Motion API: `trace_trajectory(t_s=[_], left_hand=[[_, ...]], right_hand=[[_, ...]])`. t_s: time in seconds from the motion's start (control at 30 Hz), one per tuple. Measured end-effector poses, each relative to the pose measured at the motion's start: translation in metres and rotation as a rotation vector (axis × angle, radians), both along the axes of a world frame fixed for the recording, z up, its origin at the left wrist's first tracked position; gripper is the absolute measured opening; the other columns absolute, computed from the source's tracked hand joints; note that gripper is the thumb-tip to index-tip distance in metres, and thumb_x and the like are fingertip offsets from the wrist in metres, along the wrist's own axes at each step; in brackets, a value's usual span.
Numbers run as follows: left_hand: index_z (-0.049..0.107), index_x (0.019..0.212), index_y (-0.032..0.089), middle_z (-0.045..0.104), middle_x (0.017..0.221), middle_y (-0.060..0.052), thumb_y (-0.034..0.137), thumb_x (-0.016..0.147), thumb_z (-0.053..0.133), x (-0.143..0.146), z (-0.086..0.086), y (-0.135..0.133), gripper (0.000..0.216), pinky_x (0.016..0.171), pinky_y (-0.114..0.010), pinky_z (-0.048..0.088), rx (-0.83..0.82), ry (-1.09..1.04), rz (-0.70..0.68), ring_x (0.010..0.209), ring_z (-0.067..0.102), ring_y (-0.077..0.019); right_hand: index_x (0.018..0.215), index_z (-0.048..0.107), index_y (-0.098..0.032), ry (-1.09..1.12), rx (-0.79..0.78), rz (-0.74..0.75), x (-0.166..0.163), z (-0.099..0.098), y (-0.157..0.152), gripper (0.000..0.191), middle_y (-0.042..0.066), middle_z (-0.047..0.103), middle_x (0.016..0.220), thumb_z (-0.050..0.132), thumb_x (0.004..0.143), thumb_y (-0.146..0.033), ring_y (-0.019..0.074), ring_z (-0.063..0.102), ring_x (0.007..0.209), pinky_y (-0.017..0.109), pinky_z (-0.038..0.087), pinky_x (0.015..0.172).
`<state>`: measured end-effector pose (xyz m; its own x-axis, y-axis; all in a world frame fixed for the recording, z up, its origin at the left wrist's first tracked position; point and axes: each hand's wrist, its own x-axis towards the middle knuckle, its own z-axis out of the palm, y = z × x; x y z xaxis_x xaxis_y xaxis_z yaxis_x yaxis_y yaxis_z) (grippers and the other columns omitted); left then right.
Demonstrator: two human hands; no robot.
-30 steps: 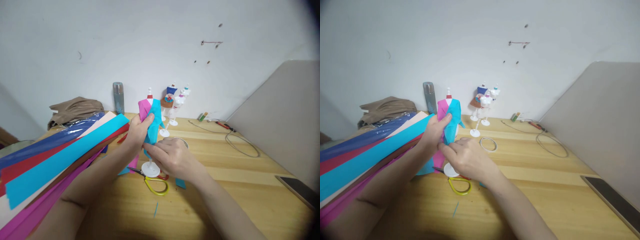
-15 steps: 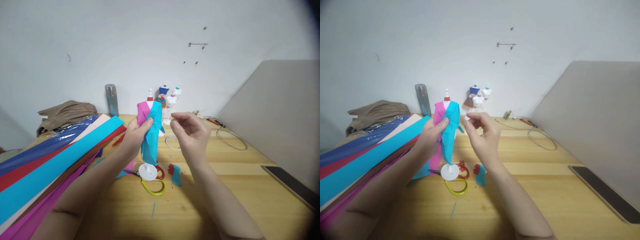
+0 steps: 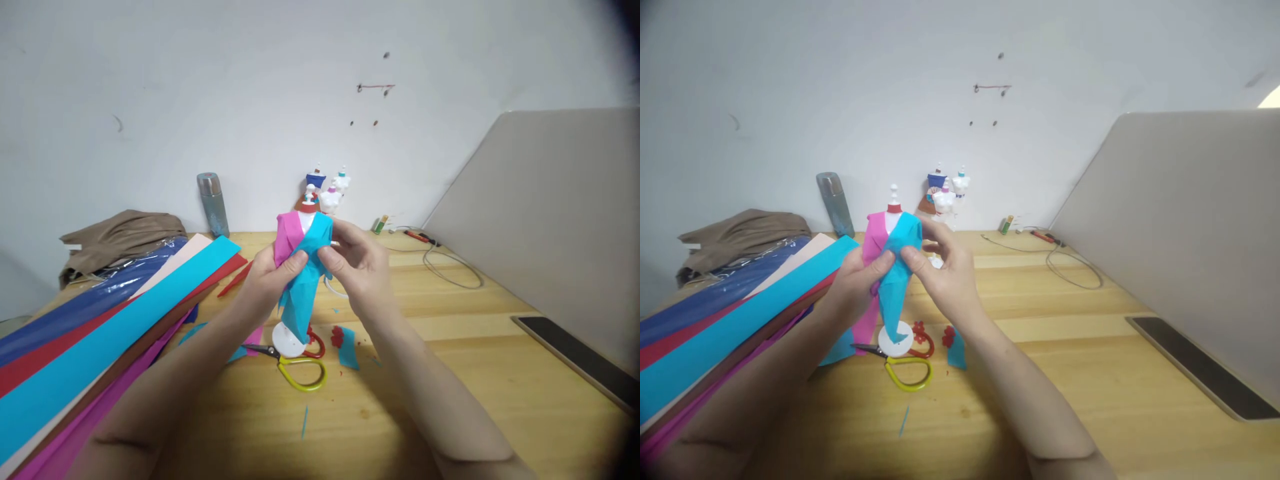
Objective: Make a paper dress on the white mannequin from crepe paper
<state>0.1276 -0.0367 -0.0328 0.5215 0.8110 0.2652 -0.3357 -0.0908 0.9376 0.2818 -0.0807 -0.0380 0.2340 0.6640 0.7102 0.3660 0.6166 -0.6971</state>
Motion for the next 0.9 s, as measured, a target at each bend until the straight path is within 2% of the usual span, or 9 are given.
trace_trajectory(t_s=[0.2,0.33,0.43,0.67,0.9], left_hand=[[0.075,0.095,0.014,0.069,0.077,-0.004,0.057,0.072,0.088,0.001,-0.003,0.003,0.050,0.066,-0.027,0.050,-0.067,-0.046,0.010,0.066,0.059,-0.0145],[0.075,0.095,0.014,0.072,0.081,-0.006,0.056,0.070,0.089,0.003,-0.004,0.005,0.051,0.068,-0.029,0.051,-0.111,-0.067,-0.009,0.068,0.061,-0.0163],[0.075,0.094,0.014,0.071,0.080,-0.006,0.056,0.071,0.090,0.002,-0.005,0.005,0.050,0.068,-0.028,0.051,-0.115,-0.063,-0.024,0.069,0.061,-0.0162],[0.074,0.095,0.013,0.067,0.076,-0.003,0.058,0.073,0.087,0.002,-0.005,0.003,0.052,0.064,-0.025,0.048,-0.048,-0.023,-0.037,0.067,0.056,-0.0130],[0.072,0.090,0.015,0.058,0.067,0.002,0.056,0.078,0.084,0.004,-0.007,0.002,0.044,0.059,-0.024,0.043,-0.010,-0.014,-0.027,0.059,0.046,-0.0097]], right_hand=[[0.107,0.076,-0.023,-0.029,0.054,-0.108,-0.001,0.010,-0.012,0.022,0.009,0.081,0.109,0.064,0.096,-0.037,0.0232,0.076,0.094,0.041,0.063,0.081],[0.097,0.076,-0.024,0.020,0.006,-0.104,-0.001,0.009,-0.009,0.017,0.004,0.079,0.086,0.066,0.092,-0.035,0.0200,0.073,0.074,0.037,0.062,0.069],[0.092,0.075,-0.022,0.047,0.024,-0.101,-0.002,0.008,-0.007,0.012,0.003,0.078,0.081,0.070,0.088,-0.032,0.0191,0.072,0.071,0.035,0.060,0.066],[0.087,0.072,-0.023,-0.017,0.056,-0.263,-0.007,0.008,-0.009,0.010,0.002,0.076,0.079,0.073,0.085,-0.033,0.0180,0.070,0.071,0.034,0.059,0.067],[0.075,0.066,-0.022,0.051,0.076,-0.243,-0.013,0.008,-0.008,0.010,-0.002,0.066,0.063,0.071,0.083,-0.027,0.0133,0.061,0.057,0.028,0.052,0.055]])
